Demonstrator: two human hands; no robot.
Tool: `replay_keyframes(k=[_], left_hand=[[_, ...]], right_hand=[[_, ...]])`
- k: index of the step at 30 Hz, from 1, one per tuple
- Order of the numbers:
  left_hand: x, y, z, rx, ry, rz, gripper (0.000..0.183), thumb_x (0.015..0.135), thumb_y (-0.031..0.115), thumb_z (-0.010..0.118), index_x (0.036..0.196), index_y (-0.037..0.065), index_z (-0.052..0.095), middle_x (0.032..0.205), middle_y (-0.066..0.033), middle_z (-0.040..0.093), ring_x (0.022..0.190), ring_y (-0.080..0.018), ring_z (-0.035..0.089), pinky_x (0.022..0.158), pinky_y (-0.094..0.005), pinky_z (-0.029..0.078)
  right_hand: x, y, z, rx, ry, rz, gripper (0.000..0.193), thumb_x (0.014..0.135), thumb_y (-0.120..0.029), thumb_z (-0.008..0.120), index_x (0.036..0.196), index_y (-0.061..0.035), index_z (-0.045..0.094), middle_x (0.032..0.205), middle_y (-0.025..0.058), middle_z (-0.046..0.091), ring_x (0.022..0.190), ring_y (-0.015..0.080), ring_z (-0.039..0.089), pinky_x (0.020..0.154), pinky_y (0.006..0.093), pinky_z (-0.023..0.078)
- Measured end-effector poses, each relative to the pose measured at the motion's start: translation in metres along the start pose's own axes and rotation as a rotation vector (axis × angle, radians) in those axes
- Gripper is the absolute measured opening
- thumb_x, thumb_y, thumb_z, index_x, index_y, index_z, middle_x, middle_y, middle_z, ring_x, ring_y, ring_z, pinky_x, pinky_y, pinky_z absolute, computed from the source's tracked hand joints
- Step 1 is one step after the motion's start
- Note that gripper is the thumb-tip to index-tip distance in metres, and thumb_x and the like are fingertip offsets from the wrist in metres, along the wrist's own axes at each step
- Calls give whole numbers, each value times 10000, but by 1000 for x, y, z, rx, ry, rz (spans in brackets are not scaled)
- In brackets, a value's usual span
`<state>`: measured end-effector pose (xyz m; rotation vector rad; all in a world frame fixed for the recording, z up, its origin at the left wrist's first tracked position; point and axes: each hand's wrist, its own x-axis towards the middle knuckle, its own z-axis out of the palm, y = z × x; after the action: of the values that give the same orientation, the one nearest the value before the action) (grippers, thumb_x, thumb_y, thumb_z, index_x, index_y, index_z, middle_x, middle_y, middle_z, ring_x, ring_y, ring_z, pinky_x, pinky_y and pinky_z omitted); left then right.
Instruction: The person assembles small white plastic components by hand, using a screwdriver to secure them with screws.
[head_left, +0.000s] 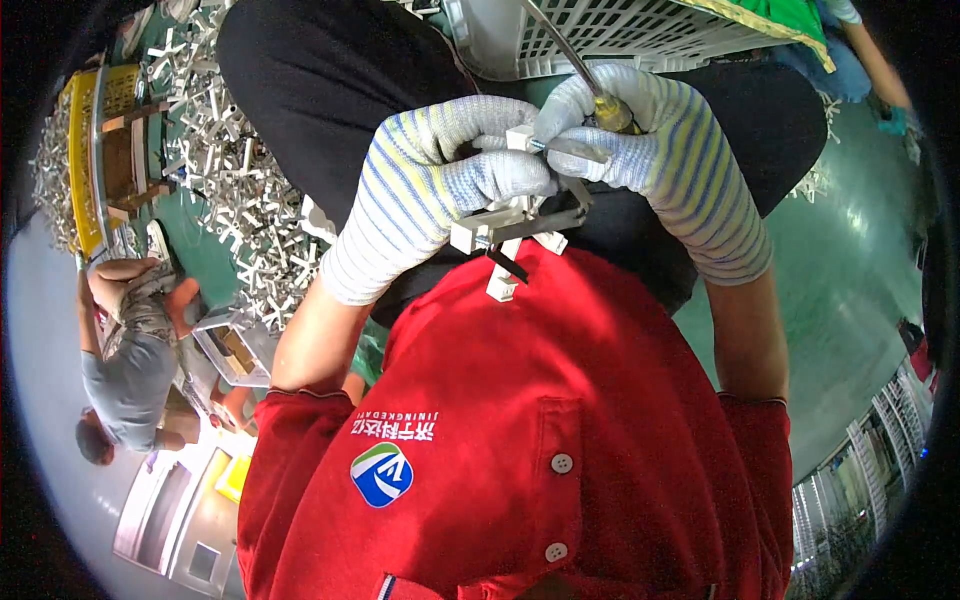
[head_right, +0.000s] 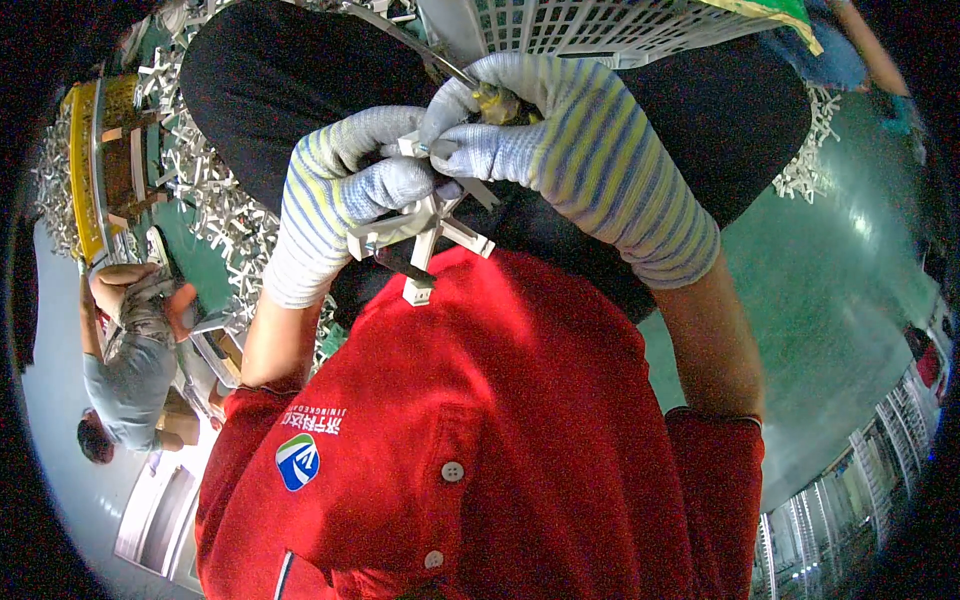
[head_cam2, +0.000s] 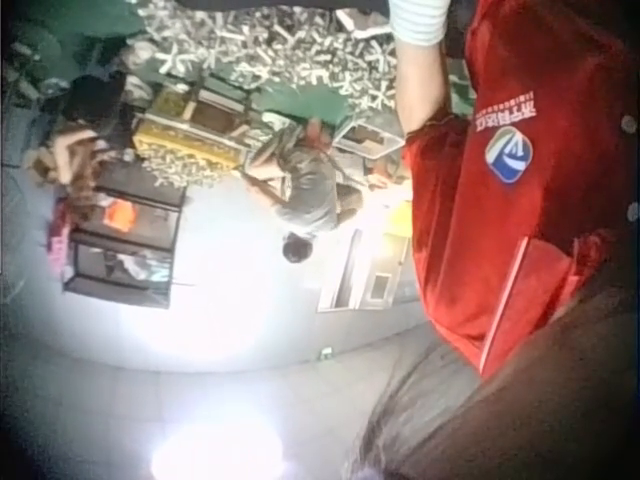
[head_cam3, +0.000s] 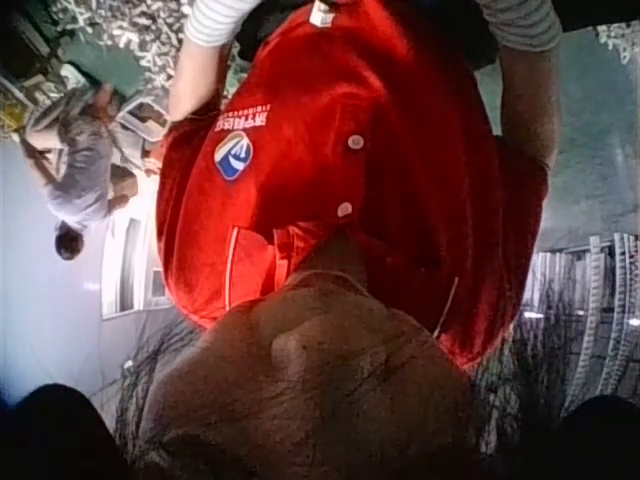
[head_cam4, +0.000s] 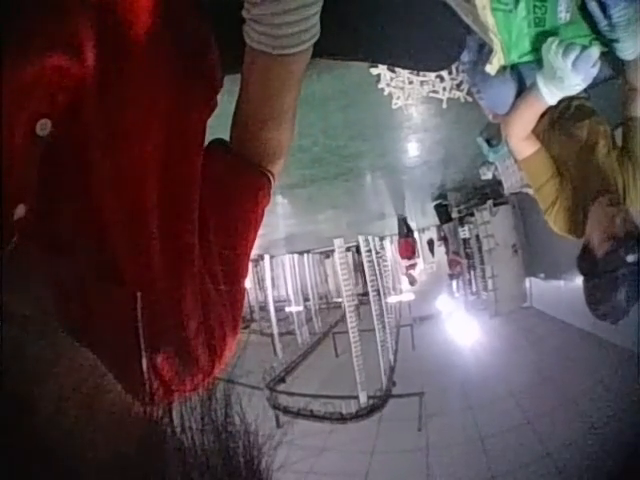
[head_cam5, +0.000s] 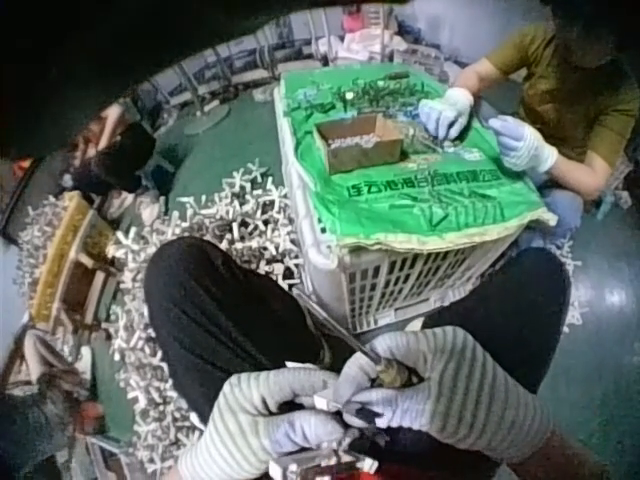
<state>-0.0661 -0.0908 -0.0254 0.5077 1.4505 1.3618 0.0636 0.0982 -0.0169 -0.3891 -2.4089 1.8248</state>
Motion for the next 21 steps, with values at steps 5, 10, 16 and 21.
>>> replay_keyframes(k=[5, 10, 16, 21], left_hand=[[-4, -4, 0, -117, -14, -70, 330, 901, 137, 799, 1186, -10, 719, 965, -52, 771, 876, -77, 701, 780, -229, 554], [-7, -11, 4, -153, -42, 25, 329, 901, 140, 802, 1179, -14, 719, 975, -64, 776, 880, -94, 711, 775, -236, 554], [-13, -16, 10, -97, -1, 15, 334, 886, 164, 814, 1160, -9, 733, 922, -65, 771, 838, -100, 702, 763, -262, 550], [-15, -28, 8, -37, 13, 76, 308, 891, 144, 807, 1149, -8, 735, 908, -62, 770, 808, -100, 701, 745, -257, 548]], right_hand=[[0, -9, -4, -70, -59, 28, 204, 869, -272, 793, 933, -82, 757, 760, 65, 696, 676, 183, 657, 691, 300, 516], [-8, -1, 1, -124, -63, 13, 212, 852, -277, 791, 929, -82, 756, 831, 79, 713, 773, 212, 680, 749, 339, 525], [-14, -1, 4, -77, -47, 64, 218, 847, -280, 789, 924, -78, 760, 864, 80, 728, 814, 234, 697, 780, 343, 534], [-16, -6, 7, 9, -45, 127, 218, 841, -261, 801, 914, -62, 750, 881, 99, 741, 809, 234, 710, 797, 335, 539]])
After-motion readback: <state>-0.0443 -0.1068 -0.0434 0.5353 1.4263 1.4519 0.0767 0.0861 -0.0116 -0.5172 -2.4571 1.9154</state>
